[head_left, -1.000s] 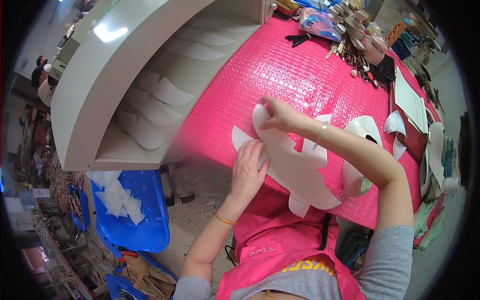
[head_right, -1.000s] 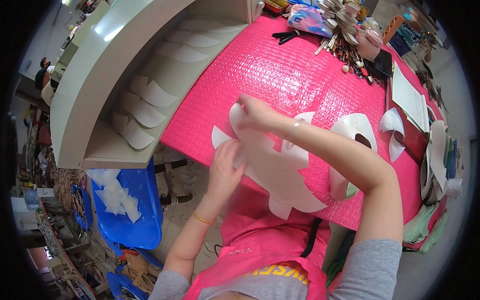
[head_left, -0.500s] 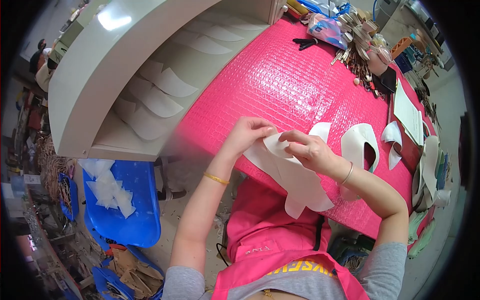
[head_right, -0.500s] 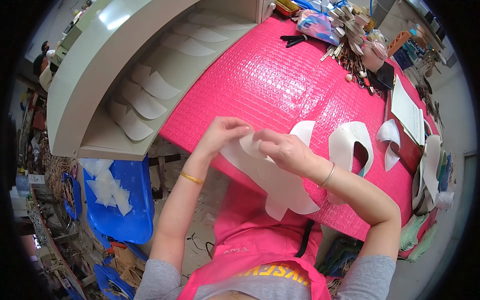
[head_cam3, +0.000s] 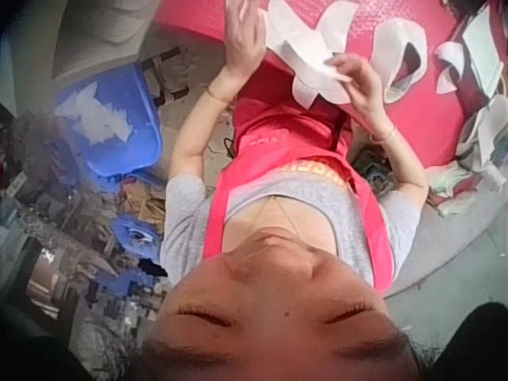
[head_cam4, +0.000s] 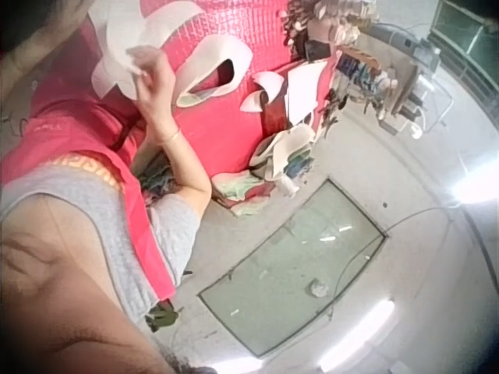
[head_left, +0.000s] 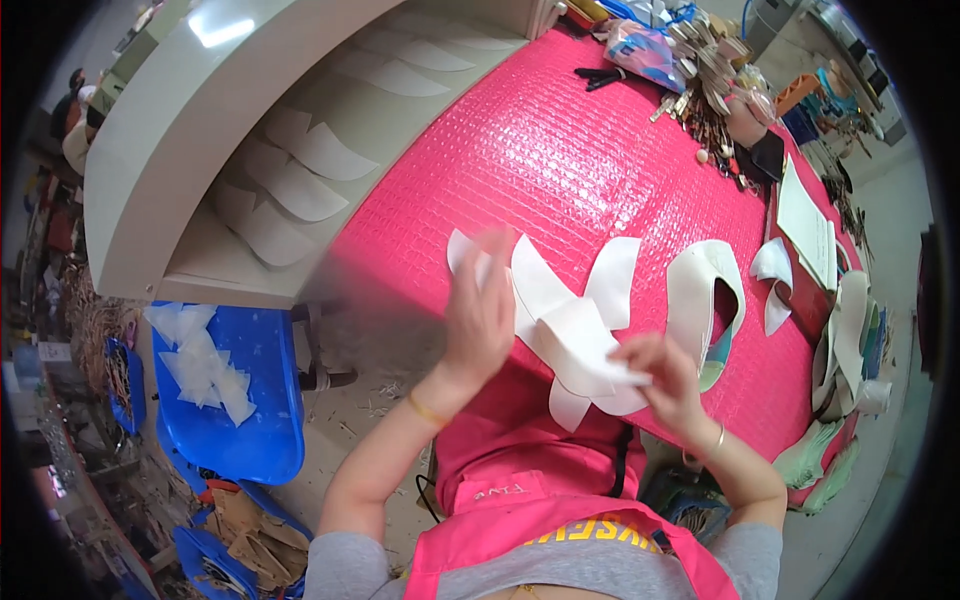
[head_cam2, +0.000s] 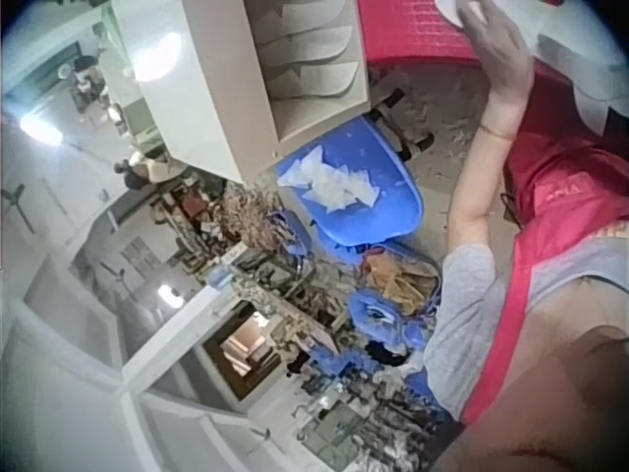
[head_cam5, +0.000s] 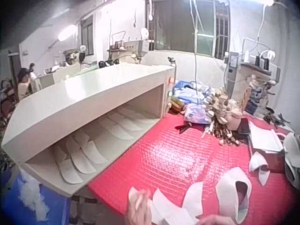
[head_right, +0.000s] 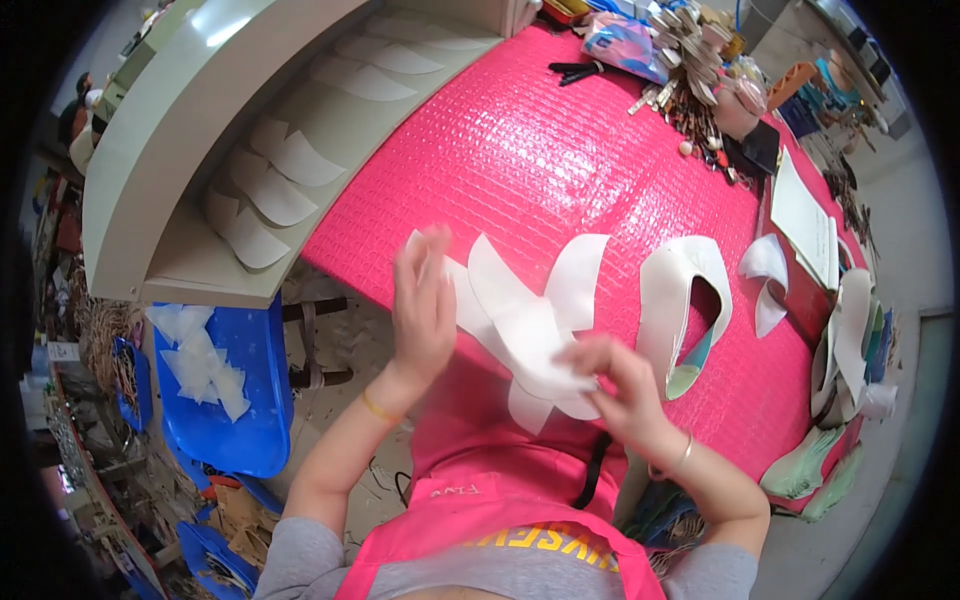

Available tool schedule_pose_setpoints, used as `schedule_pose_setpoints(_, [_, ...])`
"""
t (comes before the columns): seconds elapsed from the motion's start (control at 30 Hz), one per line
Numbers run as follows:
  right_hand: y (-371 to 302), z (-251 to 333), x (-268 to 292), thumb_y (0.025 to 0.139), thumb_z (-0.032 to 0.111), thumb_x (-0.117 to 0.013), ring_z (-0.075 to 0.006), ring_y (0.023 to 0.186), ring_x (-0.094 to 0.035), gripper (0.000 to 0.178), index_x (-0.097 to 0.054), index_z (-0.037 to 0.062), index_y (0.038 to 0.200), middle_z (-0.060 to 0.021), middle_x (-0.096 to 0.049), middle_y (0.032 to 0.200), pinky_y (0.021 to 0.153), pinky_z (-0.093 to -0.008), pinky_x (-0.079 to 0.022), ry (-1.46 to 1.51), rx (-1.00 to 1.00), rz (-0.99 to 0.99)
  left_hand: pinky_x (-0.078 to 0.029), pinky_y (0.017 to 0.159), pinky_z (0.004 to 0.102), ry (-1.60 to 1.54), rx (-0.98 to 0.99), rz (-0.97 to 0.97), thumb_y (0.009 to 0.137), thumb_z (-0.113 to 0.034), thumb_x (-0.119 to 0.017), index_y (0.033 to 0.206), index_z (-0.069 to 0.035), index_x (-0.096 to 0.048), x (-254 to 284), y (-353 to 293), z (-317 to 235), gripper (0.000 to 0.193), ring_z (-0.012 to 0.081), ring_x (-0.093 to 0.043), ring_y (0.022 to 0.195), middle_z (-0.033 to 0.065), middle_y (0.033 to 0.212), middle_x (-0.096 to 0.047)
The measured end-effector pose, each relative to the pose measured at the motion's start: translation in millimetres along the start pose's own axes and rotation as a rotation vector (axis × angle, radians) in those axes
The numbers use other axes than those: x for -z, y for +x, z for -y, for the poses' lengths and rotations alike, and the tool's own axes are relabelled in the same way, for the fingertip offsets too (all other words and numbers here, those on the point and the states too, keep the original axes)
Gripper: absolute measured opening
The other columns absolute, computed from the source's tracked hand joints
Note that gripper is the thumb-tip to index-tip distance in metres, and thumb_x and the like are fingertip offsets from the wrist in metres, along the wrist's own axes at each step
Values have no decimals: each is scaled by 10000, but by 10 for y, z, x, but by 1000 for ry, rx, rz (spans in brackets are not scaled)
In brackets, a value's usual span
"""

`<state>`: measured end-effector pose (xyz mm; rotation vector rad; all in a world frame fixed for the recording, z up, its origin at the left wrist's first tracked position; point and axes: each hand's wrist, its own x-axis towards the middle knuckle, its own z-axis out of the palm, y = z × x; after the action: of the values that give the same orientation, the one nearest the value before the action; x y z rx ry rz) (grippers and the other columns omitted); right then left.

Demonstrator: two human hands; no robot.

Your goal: Manually assembling and reinforcing leather or synthetic upper components for a shoe.

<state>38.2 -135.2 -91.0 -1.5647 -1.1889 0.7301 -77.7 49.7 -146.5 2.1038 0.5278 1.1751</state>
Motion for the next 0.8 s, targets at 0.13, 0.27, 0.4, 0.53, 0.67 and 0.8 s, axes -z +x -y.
schedule_pose_setpoints(0.13, [125, 121, 111, 795, -82, -468, -257, 875, -581, 120, -406, 6, 847, -180, -584, 906, 802, -341, -446, 274, 46, -28, -324, 946, 413, -102, 63, 497, 811, -36, -407, 1173, -43, -471, 103, -374, -59, 369, 287, -465, 1092, 138, 1204, -471])
schedule_pose_setpoints(0.27, [-321, 260, 223, 799, -11, -529, -277, 725, -608, 191, -396, 22, 932, -170, -595, 766, 687, -364, -497, 214, 75, -238, -334, 937, 415, -114, 153, 454, 808, -89, -462, 1142, -75, -507, 89, -458, -27, 337, 269, -478, 1079, 114, 1192, -487])
schedule_pose_setpoints(0.4, [-769, 519, 433, 793, 199, -604, -137, 459, -471, 273, -397, 28, 846, -74, -491, 555, 417, -201, -389, -45, 346, -569, -350, 924, 411, 99, -9, 468, 776, -190, -555, 1070, -61, -550, 7, -553, -35, 322, 254, -493, 1055, 106, 1140, -519])
schedule_pose_setpoints(0.53, [-1868, 856, 1433, 860, 111, -407, -94, 563, -420, 155, -430, 22, 985, -27, -473, 712, 546, -215, -366, 249, 568, -886, -357, 914, 405, 177, -96, 438, 766, -172, -562, 1066, -48, -546, -77, -457, -177, 325, 258, -467, 1076, 107, 1121, -515])
schedule_pose_setpoints(0.67, [-778, 1089, 959, 838, 53, -433, -113, 652, -446, 300, -406, 10, 1134, -64, -460, 800, 546, -253, -387, -504, 325, -1378, -388, 875, 347, 52, 51, 464, 775, -160, -569, 1075, -29, -539, -1, -439, -323, 329, 222, -456, 1082, 90, 1149, -486])
schedule_pose_setpoints(0.8, [178, 820, 516, 768, 27, -561, -108, 773, -534, 381, -455, -10, 1131, -57, -558, 864, 643, -220, -424, 9, -41, -376, -421, 813, 301, -1197, 589, 728, 793, -136, -576, 999, 23, -575, 288, 57, -881, 260, 136, -527, 931, 68, 990, -566])
